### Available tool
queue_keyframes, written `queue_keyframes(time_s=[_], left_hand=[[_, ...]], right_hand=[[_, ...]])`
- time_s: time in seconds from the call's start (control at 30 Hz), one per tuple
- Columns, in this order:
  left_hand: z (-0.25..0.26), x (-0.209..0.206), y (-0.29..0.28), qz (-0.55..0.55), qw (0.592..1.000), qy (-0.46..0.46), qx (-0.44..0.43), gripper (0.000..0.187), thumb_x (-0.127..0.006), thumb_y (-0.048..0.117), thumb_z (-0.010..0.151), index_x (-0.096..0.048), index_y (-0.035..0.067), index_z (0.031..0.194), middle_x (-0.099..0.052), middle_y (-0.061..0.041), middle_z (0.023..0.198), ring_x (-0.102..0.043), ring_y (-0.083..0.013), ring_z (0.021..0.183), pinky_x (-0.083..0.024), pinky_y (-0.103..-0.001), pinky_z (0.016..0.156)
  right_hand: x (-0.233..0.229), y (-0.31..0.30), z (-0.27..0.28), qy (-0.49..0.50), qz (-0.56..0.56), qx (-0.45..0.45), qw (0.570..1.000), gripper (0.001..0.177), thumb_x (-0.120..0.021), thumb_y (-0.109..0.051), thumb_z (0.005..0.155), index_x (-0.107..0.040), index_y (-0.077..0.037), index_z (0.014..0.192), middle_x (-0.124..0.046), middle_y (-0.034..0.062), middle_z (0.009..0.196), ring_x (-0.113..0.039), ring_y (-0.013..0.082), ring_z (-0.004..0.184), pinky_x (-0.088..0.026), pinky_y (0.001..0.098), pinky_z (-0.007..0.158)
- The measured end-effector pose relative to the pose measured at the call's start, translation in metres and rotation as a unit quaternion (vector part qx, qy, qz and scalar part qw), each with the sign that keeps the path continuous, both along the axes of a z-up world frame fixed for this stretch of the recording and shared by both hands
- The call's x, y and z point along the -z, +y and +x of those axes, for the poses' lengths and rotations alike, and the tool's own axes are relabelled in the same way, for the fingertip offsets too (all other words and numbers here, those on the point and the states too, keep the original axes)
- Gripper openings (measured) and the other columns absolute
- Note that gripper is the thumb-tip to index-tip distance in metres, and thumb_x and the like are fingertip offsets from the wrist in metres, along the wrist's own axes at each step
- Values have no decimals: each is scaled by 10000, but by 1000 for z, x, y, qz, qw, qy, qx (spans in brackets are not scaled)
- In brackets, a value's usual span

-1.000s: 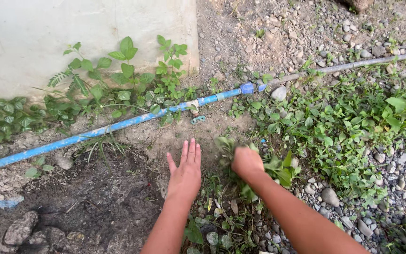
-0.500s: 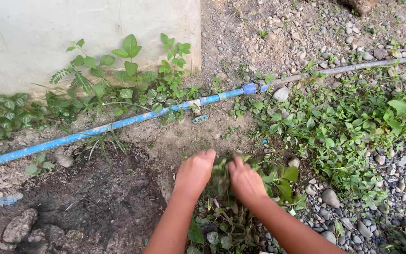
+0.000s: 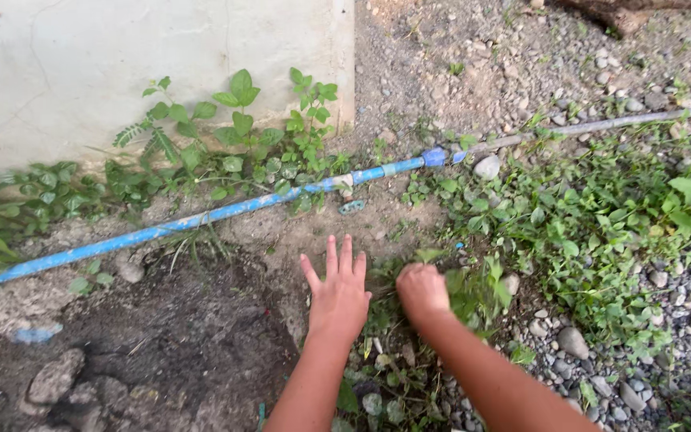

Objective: The person pulls weeds and grass from the soil around a blue pipe and a building foundation using their hands.

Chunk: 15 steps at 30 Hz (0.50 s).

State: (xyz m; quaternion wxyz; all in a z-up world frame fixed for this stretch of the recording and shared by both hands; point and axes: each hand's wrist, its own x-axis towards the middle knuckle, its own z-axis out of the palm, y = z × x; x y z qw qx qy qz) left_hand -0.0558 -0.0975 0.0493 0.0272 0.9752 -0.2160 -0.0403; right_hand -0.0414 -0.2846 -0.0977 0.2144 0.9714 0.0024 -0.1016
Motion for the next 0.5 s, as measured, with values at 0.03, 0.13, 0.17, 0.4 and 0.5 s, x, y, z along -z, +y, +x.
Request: queue_keyframes(time_s=[0.03, 0.13, 0.17, 0.4, 0.5], left_hand=[[-1, 0, 1, -1, 1000, 15, -5, 731, -708, 349, 883, -399, 118, 1505, -171, -132, 1655, -75, -348, 1544, -71, -752, 1155], [-6, 9, 8, 6, 1000, 18, -11, 677, -646, 263, 912, -384, 105, 1515, -151, -145, 1660, -61, -356, 1547, -64, -761, 1152], [-7, 13, 9, 12, 1000, 0, -6, 626, -602, 187, 932, -388, 95, 1514, -150, -158, 1663, -64, -359, 1549, -68, -763, 1147], [-12, 42, 24, 127, 991, 12, 24, 733, -476, 17, 908, -193, -20, 1582, -52, -211, 1685, -55, -339, 1547, -62, -727, 1151], [-11, 51, 32, 142, 988, 52, 21, 755, -454, -16, 912, -147, -3, 1602, -27, -173, 1699, -38, -305, 1567, -61, -742, 1158]], right_hand=[[-3, -7, 2, 2, 3, -2, 1000, 289, -612, -164, 935, -656, 56, 1117, -722, 129, 911, -710, 153, 746, -618, 261, 544], [-15, -23, 12, -23, -44, -146, 988, 276, -617, -182, 899, -673, 8, 1092, -732, 114, 937, -712, 199, 795, -616, 326, 624], [-20, -26, 13, 3, -6, -157, 988, 203, -607, -152, 928, -690, -11, 1048, -735, 114, 954, -711, 210, 822, -614, 344, 669], [-74, -7, -11, 100, 100, -139, 980, 129, -602, -101, 884, -700, -56, 955, -703, 113, 958, -671, 214, 779, -575, 372, 668], [-93, 14, -53, 269, 67, -118, 954, 169, -503, -45, 925, -644, -28, 1017, -635, 81, 848, -577, 123, 655, -506, 275, 510]])
